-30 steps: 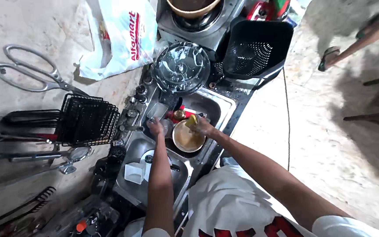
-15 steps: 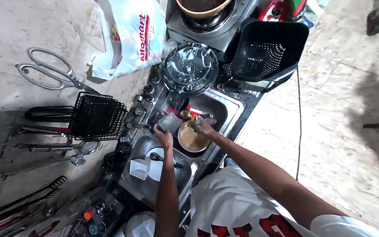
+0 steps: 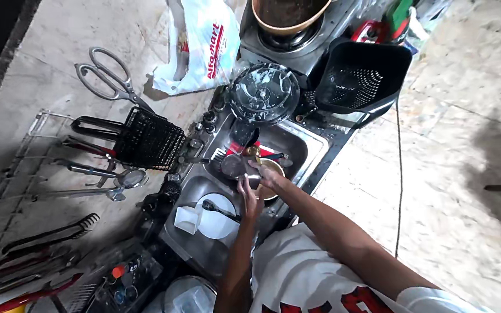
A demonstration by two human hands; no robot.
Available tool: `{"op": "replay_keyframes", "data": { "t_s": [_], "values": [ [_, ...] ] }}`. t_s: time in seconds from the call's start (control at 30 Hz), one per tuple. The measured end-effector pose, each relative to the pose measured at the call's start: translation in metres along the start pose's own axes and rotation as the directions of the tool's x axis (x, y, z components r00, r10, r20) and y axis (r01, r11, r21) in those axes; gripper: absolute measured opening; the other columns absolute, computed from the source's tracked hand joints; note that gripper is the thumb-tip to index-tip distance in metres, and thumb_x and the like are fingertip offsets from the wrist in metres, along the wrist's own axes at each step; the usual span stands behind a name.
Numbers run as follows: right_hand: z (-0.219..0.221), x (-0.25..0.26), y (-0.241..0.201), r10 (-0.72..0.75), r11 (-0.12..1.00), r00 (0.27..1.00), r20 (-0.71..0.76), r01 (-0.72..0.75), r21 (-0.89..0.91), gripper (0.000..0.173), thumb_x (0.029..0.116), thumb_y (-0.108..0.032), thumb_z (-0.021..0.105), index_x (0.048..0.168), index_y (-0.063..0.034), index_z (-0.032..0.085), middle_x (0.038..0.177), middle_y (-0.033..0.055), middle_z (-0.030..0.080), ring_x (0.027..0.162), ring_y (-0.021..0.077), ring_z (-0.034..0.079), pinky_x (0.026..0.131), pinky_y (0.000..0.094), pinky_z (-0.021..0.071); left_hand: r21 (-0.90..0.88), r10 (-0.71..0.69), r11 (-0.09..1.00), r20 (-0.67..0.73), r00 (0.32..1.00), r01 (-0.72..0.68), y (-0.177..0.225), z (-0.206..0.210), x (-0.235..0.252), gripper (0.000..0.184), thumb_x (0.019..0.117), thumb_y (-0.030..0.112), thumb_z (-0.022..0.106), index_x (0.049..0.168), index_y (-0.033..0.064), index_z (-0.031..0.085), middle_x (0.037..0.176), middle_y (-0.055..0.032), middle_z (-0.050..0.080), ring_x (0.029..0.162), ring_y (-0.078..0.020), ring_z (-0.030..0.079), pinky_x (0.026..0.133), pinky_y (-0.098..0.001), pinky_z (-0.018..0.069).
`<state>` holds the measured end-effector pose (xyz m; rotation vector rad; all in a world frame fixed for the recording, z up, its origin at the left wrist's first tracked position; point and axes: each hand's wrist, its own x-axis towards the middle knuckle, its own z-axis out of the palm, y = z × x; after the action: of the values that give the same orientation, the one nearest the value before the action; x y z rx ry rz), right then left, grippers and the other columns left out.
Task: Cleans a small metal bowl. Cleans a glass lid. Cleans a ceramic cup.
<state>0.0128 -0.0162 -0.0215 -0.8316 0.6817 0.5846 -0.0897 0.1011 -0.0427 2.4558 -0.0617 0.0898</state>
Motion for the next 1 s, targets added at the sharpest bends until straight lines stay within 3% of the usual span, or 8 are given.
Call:
{"op": "replay_keyframes", "data": {
  "t_s": [0.17,0.3,0.43,0.53,0.63,0.77,0.87,1.0],
  "values": [
    [-0.003,-0.013,0.003,-0.219,0.675,0.975,-0.021,0.136,-0.725,0.070,0.1008,-0.069,0.044,0.112,-0.0045,0.071,0.104,0.0195,0.072,0.098,0.0310,0.070,0.091,0.0549,0.0559,-0.547,-0.478,0.685,0.161,0.864,0.481,0.011,-0.026,0.016,0.075,0.1046,0.051,0.048,0.163,0.0104,0.023,0.165,-0.0173,0.030,0.150,-0.0268,0.035,0.119,-0.0479,0.0383],
    [0.026,-0.043,0.014,-0.225,0.606,0.965,0.131,0.245,-0.757,0.058,0.1095,-0.051,0.038,0.125,-0.0027,0.067,0.120,0.0200,0.069,0.114,0.0291,0.066,0.103,0.0502,0.0511,-0.642,-0.641,0.406,0.306,0.703,0.650,0.014,-0.037,0.037,0.088,0.0994,0.054,0.060,0.165,0.0239,0.011,0.168,-0.0136,0.026,0.150,-0.0292,0.034,0.118,-0.0565,0.0374],
    [0.040,-0.063,0.035,-0.223,0.643,0.932,0.286,0.361,-0.675,0.067,0.1110,-0.051,0.028,0.154,-0.0015,0.042,0.153,0.0207,0.050,0.144,0.0258,0.047,0.121,0.0441,0.0377,-0.772,-0.661,0.050,0.449,0.601,0.633,0.024,-0.045,0.037,0.056,0.1057,0.056,0.041,0.149,0.0218,0.049,0.137,-0.0080,0.063,0.121,-0.0236,0.061,0.097,-0.0498,0.0530],
    [0.036,-0.083,0.041,-0.173,0.374,0.917,0.359,0.398,-0.837,0.081,0.1058,-0.057,0.040,0.157,0.0049,0.029,0.151,0.0271,0.048,0.143,0.0344,0.048,0.120,0.0499,0.0377,-0.805,-0.552,-0.175,0.557,0.620,0.567,0.024,-0.062,0.032,0.053,0.1072,0.055,0.036,0.136,0.0157,0.057,0.113,-0.0077,0.070,0.100,-0.0187,0.068,0.084,-0.0410,0.0581],
    [0.013,-0.087,0.046,-0.103,-0.071,0.790,0.605,0.601,-0.796,0.070,0.1068,-0.057,0.039,0.144,0.0011,0.052,0.151,0.0221,0.051,0.145,0.0358,0.044,0.122,0.0563,0.0303,-0.760,-0.490,-0.294,0.640,0.591,0.579,0.017,-0.076,0.031,0.057,0.1043,0.061,0.036,0.117,0.0128,0.062,0.086,-0.0080,0.069,0.065,-0.0164,0.066,0.053,-0.0335,0.0556],
    [-0.011,-0.082,0.040,-0.034,-0.373,0.626,0.779,0.715,-0.591,0.051,0.1114,-0.042,0.037,0.121,-0.0028,0.067,0.144,0.0192,0.057,0.137,0.0381,0.052,0.115,0.0561,0.0409,-0.682,-0.392,-0.396,0.731,0.559,0.615,0.004,-0.077,0.022,0.061,0.1002,0.067,0.039,0.123,0.0155,0.061,0.098,-0.0105,0.070,0.077,-0.0215,0.068,0.059,-0.0386,0.0572],
    [-0.006,-0.083,0.045,-0.016,-0.339,0.724,0.690,0.645,-0.685,0.041,0.1088,-0.031,0.046,0.125,0.0029,0.063,0.139,0.0252,0.058,0.130,0.0422,0.057,0.109,0.0558,0.0470,-0.720,-0.500,-0.301,0.677,0.540,0.625,0.010,-0.075,0.023,0.061,0.1013,0.065,0.040,0.133,0.0166,0.058,0.112,-0.0116,0.070,0.094,-0.0250,0.070,0.074,-0.0454,0.0592],
    [0.014,-0.093,0.040,-0.066,0.209,0.899,0.432,0.436,-0.875,0.065,0.0894,-0.023,0.075,0.146,-0.0006,0.051,0.138,0.0231,0.061,0.127,0.0357,0.059,0.110,0.0537,0.0465,-0.771,-0.580,-0.107,0.561,0.591,0.628,0.018,-0.061,0.017,0.065,0.1037,0.064,0.037,0.148,0.0183,0.050,0.135,-0.0100,0.064,0.121,-0.0244,0.063,0.098,-0.0497,0.0545]
  ]
}}
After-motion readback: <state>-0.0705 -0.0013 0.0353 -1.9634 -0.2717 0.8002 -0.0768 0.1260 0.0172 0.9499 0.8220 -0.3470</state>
